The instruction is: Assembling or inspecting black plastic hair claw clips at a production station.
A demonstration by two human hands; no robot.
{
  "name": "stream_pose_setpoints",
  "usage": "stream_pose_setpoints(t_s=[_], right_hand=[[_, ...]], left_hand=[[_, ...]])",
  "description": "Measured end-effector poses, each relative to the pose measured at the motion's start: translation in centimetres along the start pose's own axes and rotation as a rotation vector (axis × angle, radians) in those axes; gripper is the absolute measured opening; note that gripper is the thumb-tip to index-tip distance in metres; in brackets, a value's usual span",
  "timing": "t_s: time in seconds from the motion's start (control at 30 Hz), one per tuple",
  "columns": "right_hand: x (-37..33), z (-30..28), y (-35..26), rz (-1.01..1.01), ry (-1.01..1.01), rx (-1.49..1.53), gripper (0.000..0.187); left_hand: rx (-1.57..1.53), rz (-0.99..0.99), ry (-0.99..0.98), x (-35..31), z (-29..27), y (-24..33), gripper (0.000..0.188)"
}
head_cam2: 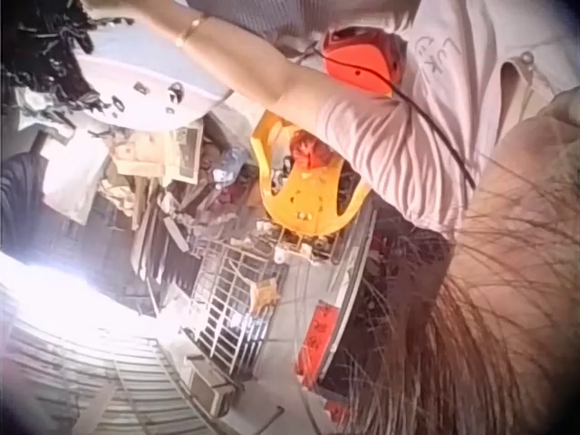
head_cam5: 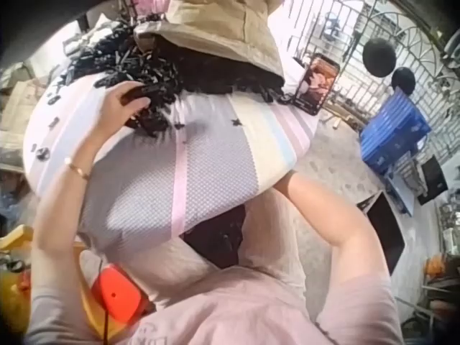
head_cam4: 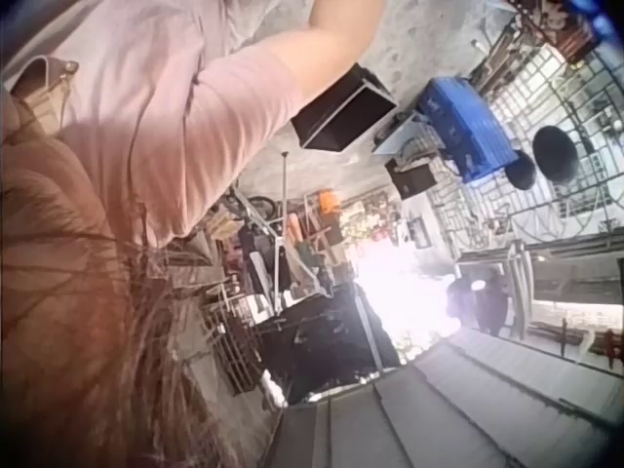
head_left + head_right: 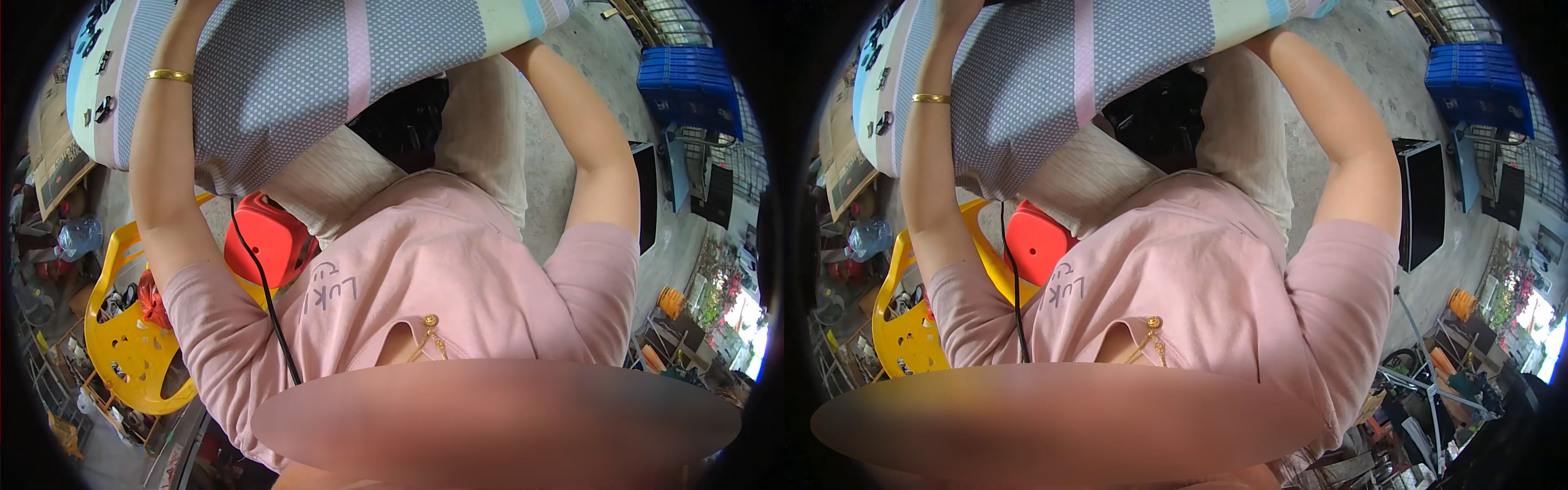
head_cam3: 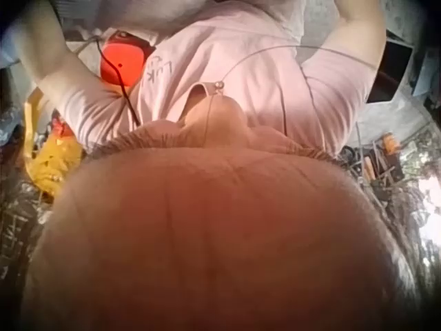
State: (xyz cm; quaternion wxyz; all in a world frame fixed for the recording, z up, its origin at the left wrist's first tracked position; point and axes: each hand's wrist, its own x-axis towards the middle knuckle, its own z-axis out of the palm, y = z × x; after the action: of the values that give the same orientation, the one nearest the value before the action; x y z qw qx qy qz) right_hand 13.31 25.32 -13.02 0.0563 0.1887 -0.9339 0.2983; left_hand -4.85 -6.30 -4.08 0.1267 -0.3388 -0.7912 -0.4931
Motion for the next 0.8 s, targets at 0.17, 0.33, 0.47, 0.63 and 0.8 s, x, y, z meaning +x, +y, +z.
stream_pose_setpoints(t_s=[0.17, 0.33, 0.47, 0.63, 0.8], right_hand=[[1.7, 0.1, -0.5, -0.243, 0.175, -0.345, 0.047], [1.2, -1.6, -11.2, -0.017, -1.234, -0.123, 0.031], [4.3, -8.4, -16.0, -0.1, -0.613, 0.396, 0.03], [10.4, -9.1, -13.3, -0.469, 0.511, -0.294, 0.029], [11.9, -6.7, -9.9, -0.323, 0.059, -0.058, 0.032]], left_hand=[[-0.021, -0.056, 0.056, 0.2, 1.2, 1.0, 0.03], [0.079, -0.072, -0.025, -0.1, 0.9, 0.4, 0.032], [-0.088, -0.053, -0.116, -1.0, 1.0, 5.3, 0.029], [-0.215, -0.055, -0.269, -1.8, 1.9, 7.7, 0.031], [-0.116, -0.087, -0.381, -1.7, 1.7, 7.3, 0.039]])
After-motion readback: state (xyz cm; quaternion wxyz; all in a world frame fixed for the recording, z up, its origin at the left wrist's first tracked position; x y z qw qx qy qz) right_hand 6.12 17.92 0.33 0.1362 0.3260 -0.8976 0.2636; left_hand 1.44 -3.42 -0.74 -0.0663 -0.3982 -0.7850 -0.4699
